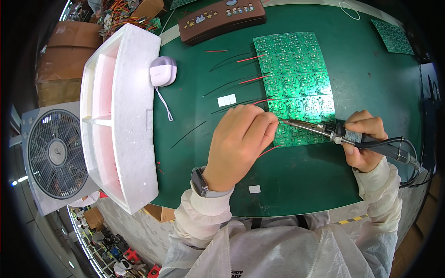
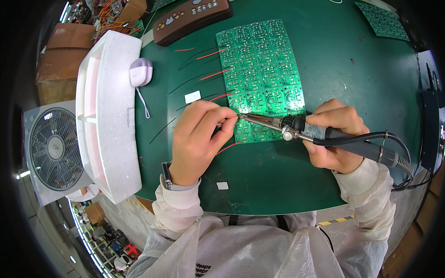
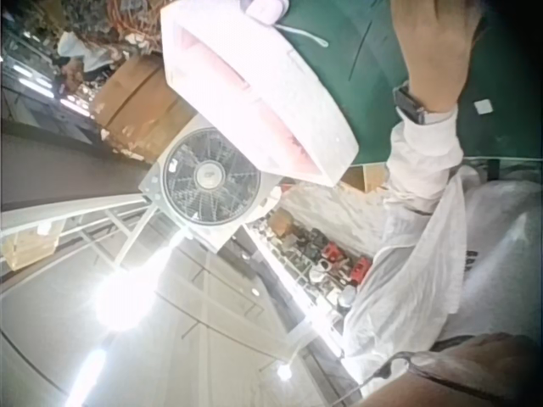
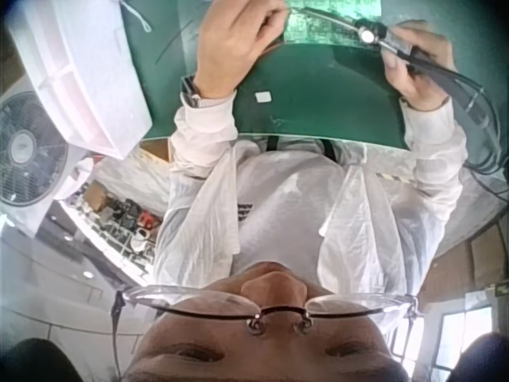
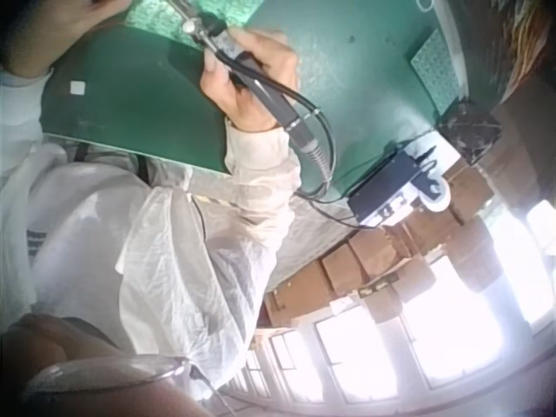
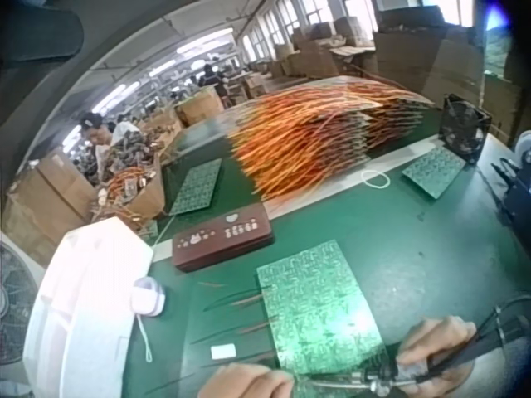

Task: The person solders wires to a circuit board using a soldering iron, taking additional wires from a container and attaching them to the board.

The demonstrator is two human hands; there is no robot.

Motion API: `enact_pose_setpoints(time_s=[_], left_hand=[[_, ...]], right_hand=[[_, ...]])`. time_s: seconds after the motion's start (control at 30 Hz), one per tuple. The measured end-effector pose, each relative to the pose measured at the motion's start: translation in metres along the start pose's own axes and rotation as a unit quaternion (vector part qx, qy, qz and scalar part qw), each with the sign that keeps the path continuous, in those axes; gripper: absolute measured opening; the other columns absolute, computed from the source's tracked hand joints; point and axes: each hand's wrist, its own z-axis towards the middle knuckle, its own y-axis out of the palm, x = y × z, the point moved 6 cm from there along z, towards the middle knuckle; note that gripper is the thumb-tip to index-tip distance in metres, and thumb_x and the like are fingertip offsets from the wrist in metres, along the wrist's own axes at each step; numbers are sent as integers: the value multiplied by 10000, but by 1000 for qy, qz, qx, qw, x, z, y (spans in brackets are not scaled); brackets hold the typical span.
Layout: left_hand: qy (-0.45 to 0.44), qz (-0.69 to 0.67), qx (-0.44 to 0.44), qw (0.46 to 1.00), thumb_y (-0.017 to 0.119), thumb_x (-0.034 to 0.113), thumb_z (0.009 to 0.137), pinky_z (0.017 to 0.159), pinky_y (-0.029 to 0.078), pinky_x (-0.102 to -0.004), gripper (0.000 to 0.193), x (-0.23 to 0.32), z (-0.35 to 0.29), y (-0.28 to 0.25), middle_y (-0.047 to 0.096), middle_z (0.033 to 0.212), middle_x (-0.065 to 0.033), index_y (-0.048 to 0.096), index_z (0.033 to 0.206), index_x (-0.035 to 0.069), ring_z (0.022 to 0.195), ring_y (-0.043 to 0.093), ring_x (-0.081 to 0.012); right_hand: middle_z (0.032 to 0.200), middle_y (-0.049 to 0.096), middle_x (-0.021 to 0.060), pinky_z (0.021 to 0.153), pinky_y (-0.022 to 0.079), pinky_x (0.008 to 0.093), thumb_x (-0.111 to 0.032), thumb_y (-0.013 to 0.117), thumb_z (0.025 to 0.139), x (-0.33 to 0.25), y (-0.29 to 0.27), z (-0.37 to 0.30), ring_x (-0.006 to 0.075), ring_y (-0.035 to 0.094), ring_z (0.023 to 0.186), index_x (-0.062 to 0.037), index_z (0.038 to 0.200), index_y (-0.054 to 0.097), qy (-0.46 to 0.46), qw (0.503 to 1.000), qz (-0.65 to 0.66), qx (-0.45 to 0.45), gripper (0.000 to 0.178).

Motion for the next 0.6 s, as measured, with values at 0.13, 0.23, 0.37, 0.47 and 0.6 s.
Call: enact_pose_setpoints(time_s=[0.13,0.23,0.37,0.47,0.6], left_hand=[[5,8,12,1000,648,-63,580,494,388,-292,190,2,0,-1,489,678,-50,548,716,24,584,493,-196],[5,8,12,1000,651,-62,571,494,390,-291,195,3,0,-1,489,676,-52,545,710,25,583,493,-196],[5,11,14,1000,652,-61,568,495,390,-291,195,3,0,-1,491,670,-53,547,707,27,583,493,-195],[5,9,16,1000,652,-61,568,497,391,-290,194,3,0,-1,492,670,-51,549,706,28,584,492,-195],[3,12,12,1000,651,-60,569,503,389,-287,192,4,0,-1,494,673,-48,552,707,29,589,490,-195]], right_hand=[[675,555,99,482,406,231,-149,645,689,-2,1,0,129,507,540,1,871,482,-11,1000,-10,2,286],[681,558,102,482,410,232,-154,645,691,-2,1,0,129,512,539,1,868,482,-8,1000,-8,0,287],[673,554,97,479,406,234,-146,646,689,-2,1,0,127,507,530,-2,864,483,-13,1000,-5,7,279],[673,551,94,473,402,236,-141,652,685,-3,1,1,129,506,527,-3,861,485,-13,1000,-7,7,279],[676,548,99,465,397,240,-139,662,678,-6,2,3,139,506,521,-3,851,485,-35,999,-19,2,282]])
